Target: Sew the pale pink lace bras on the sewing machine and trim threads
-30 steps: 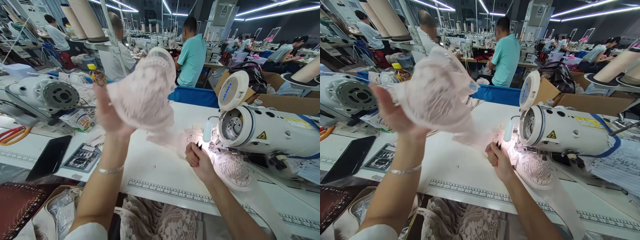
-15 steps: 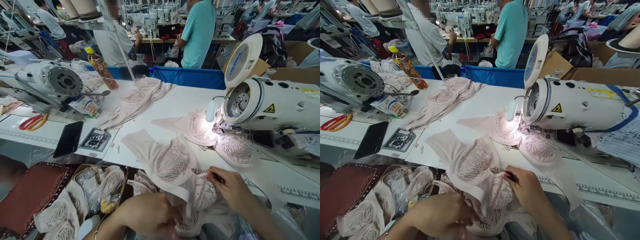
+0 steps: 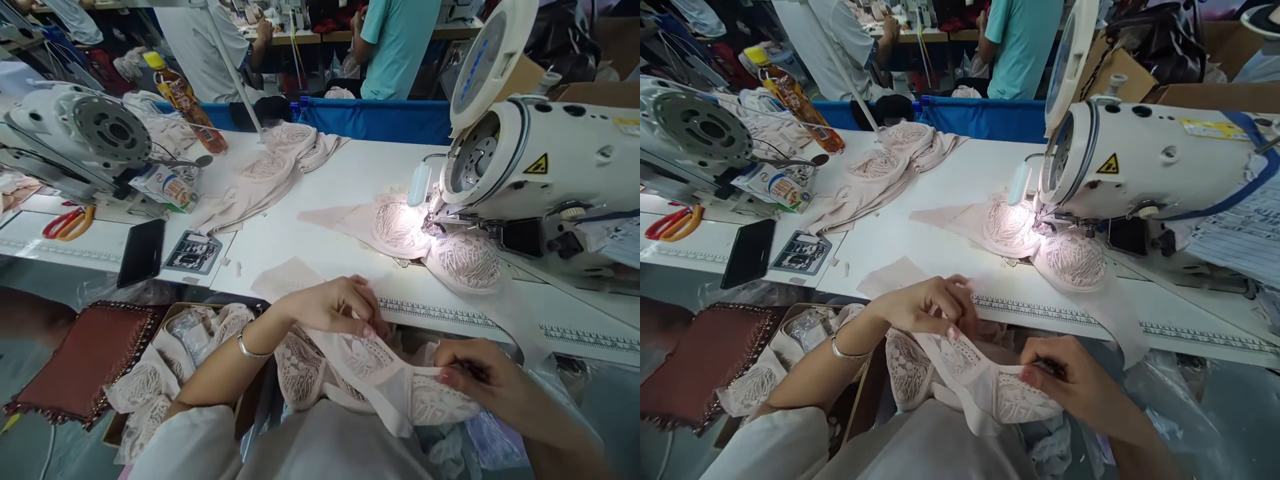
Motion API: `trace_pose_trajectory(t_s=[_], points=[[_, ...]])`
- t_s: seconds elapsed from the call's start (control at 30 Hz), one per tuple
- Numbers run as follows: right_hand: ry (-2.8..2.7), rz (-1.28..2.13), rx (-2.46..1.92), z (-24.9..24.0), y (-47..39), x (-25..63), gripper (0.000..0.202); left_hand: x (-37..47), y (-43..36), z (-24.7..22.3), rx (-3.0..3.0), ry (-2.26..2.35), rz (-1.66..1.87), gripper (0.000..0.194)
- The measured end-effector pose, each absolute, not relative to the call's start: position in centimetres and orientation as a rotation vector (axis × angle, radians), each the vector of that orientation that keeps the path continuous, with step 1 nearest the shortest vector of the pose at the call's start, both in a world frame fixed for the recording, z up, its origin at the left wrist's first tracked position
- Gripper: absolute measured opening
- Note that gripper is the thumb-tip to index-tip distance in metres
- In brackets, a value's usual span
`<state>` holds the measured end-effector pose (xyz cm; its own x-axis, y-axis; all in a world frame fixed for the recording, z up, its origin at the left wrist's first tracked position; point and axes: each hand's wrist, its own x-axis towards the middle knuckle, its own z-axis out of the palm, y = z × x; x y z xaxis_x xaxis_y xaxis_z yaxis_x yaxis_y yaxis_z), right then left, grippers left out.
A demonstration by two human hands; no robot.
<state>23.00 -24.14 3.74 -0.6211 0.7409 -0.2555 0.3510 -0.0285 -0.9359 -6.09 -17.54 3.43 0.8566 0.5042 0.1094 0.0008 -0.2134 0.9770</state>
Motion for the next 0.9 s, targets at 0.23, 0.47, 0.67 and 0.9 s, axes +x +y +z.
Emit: trace_pose_trajectory(t_s=[0.23,0.47,0.67,0.9], points=[[-1.616,1.939,-0.949,1.0,-22.9,23.4,0.055,-6.1,-20.5,0.1,1.037,0.610,0.609,0.063],[-1.211,2.018,-0.815,-0.1,-22.6,22.6,0.063,-4.9,-22.0,-2.9,0.676,0.649,0.695,0.068],[-1.008,2.126,-0.797,-0.7,-23.3,22.5,0.060,-4.1,-22.2,-3.2,0.668,0.608,0.690,0.073],[-1.136,2.122,-0.809,-0.9,-23.0,23.3,0.061,-3.7,-22.1,-2.4,0.726,0.546,0.674,0.075]])
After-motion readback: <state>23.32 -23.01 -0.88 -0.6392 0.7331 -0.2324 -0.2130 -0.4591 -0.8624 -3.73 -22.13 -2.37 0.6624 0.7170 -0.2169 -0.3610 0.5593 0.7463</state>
